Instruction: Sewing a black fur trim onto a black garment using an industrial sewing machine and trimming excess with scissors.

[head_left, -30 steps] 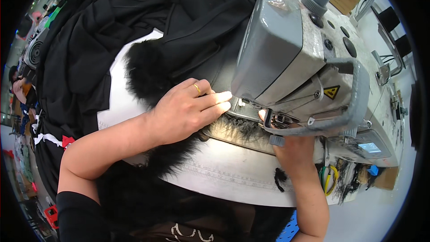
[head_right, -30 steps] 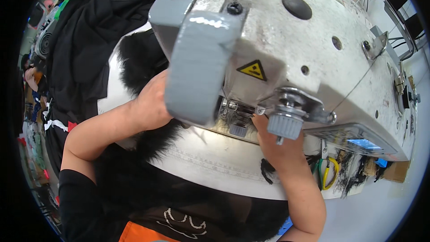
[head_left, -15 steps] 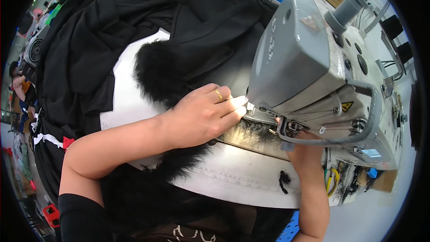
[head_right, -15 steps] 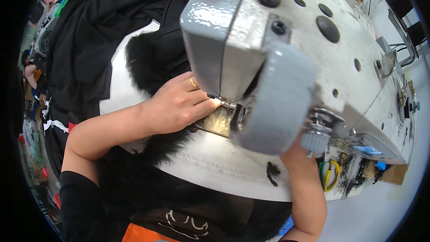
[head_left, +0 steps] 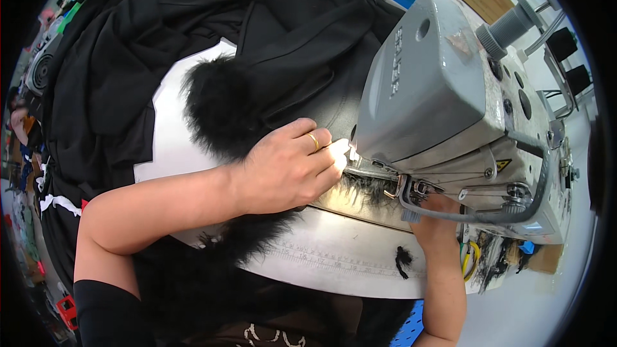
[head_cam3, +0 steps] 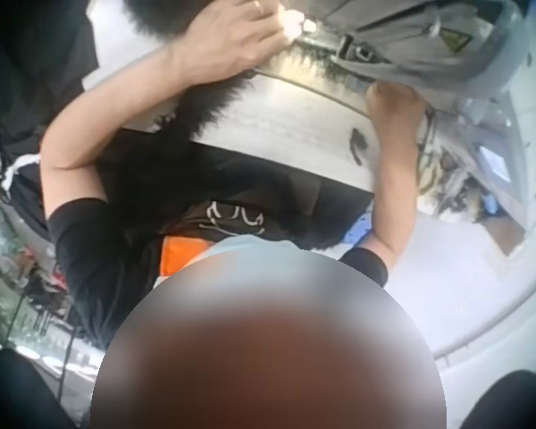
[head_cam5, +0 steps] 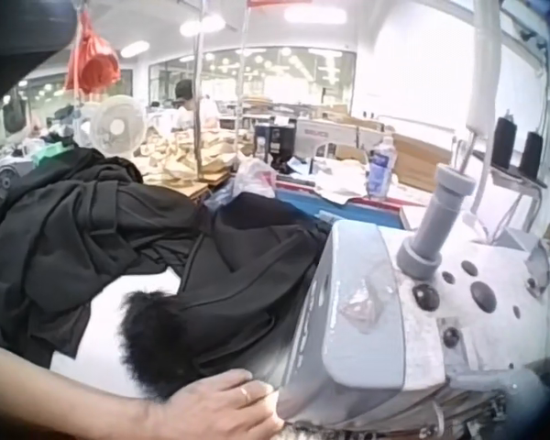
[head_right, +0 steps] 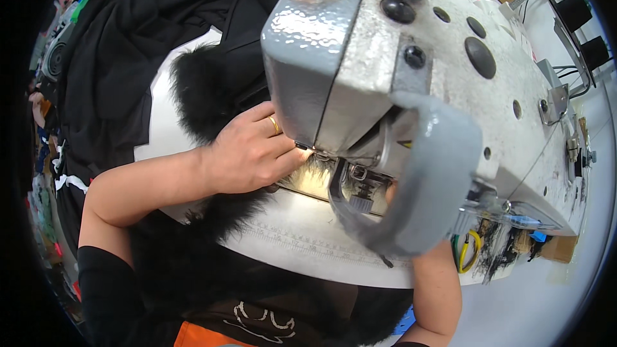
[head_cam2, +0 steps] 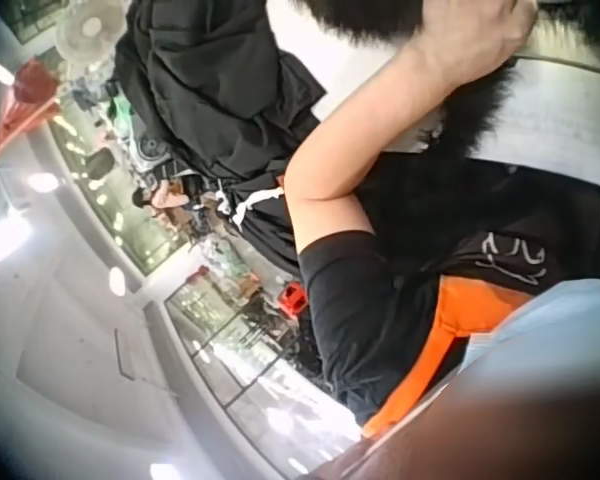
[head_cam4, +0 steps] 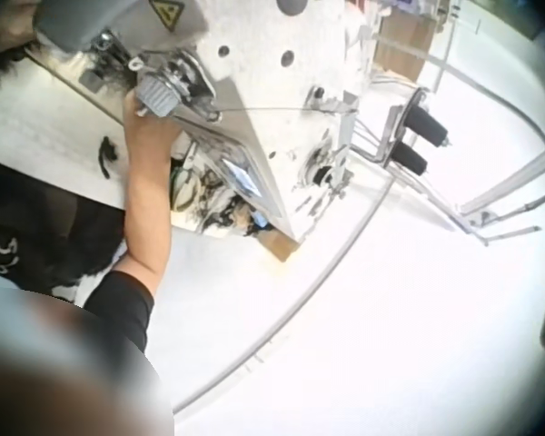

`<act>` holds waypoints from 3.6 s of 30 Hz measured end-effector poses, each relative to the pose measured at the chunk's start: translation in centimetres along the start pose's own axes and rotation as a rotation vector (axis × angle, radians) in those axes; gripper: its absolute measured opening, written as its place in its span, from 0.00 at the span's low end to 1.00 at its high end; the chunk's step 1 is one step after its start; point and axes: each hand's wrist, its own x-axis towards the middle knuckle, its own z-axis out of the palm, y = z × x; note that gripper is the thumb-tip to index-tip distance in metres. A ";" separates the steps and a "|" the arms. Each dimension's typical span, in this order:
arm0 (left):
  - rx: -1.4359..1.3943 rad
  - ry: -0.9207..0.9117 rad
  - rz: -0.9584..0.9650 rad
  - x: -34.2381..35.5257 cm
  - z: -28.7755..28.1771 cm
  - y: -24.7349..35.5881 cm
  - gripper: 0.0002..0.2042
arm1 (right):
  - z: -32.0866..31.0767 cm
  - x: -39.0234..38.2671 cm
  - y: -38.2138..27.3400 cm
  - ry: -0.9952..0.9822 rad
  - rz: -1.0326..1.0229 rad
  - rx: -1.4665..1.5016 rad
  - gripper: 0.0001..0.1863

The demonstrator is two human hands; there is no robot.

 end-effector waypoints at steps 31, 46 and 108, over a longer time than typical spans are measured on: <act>0.014 0.014 -0.193 0.7 1.3 1.4 0.07 | -3.3 2.2 -4.1 -0.253 -0.100 0.122 0.26; -0.088 -0.175 -0.070 -1.1 -2.9 1.5 0.16 | -3.2 3.0 -4.8 -0.195 -0.150 0.320 0.35; -0.021 -0.252 -0.096 -0.2 -1.8 0.4 0.14 | -3.4 3.2 -5.4 -0.140 -0.094 0.065 0.34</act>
